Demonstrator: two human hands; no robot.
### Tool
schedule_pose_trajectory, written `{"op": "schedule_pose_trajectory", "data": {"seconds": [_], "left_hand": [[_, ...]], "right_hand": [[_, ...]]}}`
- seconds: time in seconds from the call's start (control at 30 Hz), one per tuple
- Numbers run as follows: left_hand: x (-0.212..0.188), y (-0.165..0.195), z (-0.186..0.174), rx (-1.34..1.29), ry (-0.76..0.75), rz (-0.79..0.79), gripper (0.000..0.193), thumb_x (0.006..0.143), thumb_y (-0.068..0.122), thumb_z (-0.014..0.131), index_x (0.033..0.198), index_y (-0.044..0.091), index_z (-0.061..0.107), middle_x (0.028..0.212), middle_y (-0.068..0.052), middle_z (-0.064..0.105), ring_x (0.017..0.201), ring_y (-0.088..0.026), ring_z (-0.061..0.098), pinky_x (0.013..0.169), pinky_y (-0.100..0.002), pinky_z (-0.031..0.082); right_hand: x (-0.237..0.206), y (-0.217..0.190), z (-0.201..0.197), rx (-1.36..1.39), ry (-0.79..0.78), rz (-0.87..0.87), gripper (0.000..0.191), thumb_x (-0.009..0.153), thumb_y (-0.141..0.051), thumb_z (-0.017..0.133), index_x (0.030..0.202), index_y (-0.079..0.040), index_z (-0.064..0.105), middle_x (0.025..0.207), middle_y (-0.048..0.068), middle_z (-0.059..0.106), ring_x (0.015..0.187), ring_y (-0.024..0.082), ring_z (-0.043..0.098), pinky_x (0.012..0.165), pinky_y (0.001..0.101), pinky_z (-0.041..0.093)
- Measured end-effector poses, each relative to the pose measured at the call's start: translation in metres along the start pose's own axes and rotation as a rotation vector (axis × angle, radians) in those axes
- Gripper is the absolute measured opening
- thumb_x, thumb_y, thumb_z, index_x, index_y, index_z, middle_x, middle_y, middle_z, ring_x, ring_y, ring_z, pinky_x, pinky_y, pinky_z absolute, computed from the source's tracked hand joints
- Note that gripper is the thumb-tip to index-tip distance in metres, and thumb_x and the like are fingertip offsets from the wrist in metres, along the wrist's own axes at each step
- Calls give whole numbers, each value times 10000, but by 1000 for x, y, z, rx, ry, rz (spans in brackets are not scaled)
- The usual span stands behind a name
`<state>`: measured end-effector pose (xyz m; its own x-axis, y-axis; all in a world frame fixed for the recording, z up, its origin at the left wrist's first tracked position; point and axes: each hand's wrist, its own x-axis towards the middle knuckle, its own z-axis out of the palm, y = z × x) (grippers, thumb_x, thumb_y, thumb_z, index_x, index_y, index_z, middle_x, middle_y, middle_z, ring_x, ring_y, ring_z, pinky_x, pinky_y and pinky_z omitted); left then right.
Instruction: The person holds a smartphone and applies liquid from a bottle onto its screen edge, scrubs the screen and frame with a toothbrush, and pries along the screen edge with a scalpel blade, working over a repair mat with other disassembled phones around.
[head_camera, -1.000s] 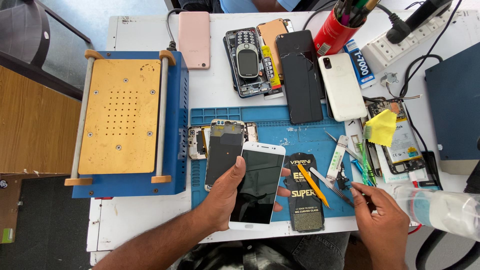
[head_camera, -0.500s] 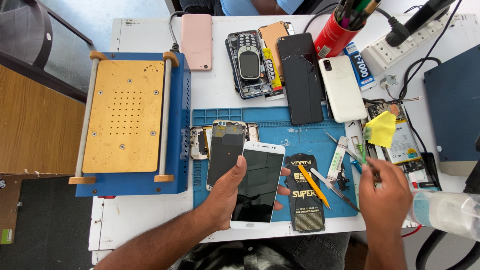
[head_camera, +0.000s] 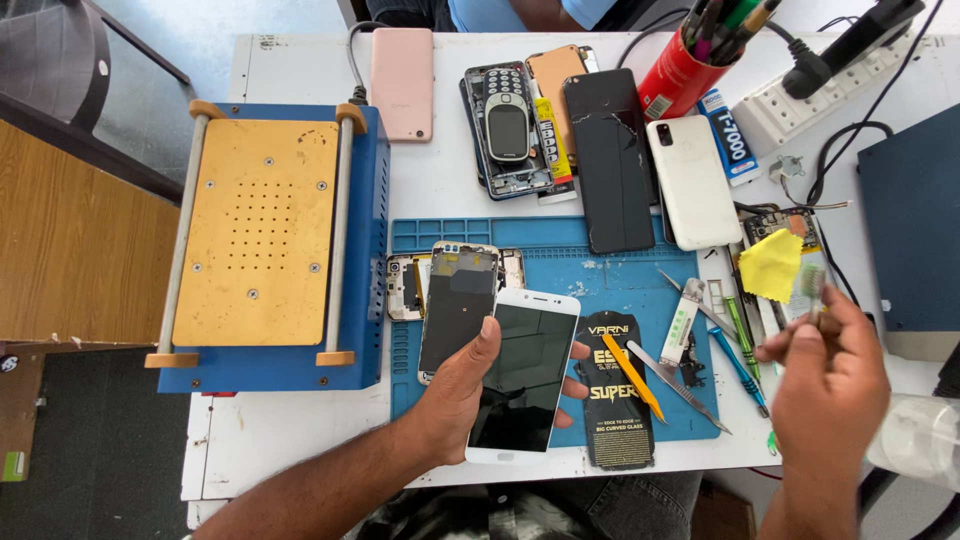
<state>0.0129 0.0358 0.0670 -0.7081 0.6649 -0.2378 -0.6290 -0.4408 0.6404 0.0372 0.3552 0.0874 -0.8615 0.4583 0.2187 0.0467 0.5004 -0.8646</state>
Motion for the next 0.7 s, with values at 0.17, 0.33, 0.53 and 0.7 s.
{"op": "schedule_pose_trajectory", "data": {"seconds": [0.17, 0.33, 0.53, 0.7], "left_hand": [[1, -1, 1, 9, 13, 24, 846, 971, 696, 285, 1481, 43, 456, 1384, -225, 610, 1155, -317, 684, 889, -484, 648], [-1, -4, 5, 17, 29, 21, 854, 972, 698, 289, 1479, 33, 467, 1368, -234, 612, 1152, -320, 690, 885, -482, 648], [-2, -5, 5, -49, 16, 26, 838, 990, 682, 312, 1483, 19, 452, 1371, -242, 607, 1145, -319, 684, 874, -471, 644], [-2, -4, 4, -52, 13, 1, 836, 980, 683, 301, 1481, 29, 449, 1375, -232, 606, 1144, -314, 688, 878, -470, 648]], "right_hand": [[-17, -16, -14, 732, -232, 382, 344, 1059, -374, 497, 1070, -38, 571, 776, 50, 486, 565, 102, 398, 487, 249, 341], [-26, -6, 1, 1201, -578, 636, 665, 1098, -645, 432, 665, -148, 347, 592, -6, 324, 466, 89, 250, 377, 264, 213], [-27, 2, 11, 1581, -666, 703, 604, 1132, -549, 485, 700, -169, 302, 603, -24, 281, 457, 74, 189, 359, 249, 179], [-22, 5, 13, 1699, -690, 852, 451, 1114, -385, 489, 747, -164, 348, 651, -45, 296, 471, 58, 211, 382, 232, 191]]}}
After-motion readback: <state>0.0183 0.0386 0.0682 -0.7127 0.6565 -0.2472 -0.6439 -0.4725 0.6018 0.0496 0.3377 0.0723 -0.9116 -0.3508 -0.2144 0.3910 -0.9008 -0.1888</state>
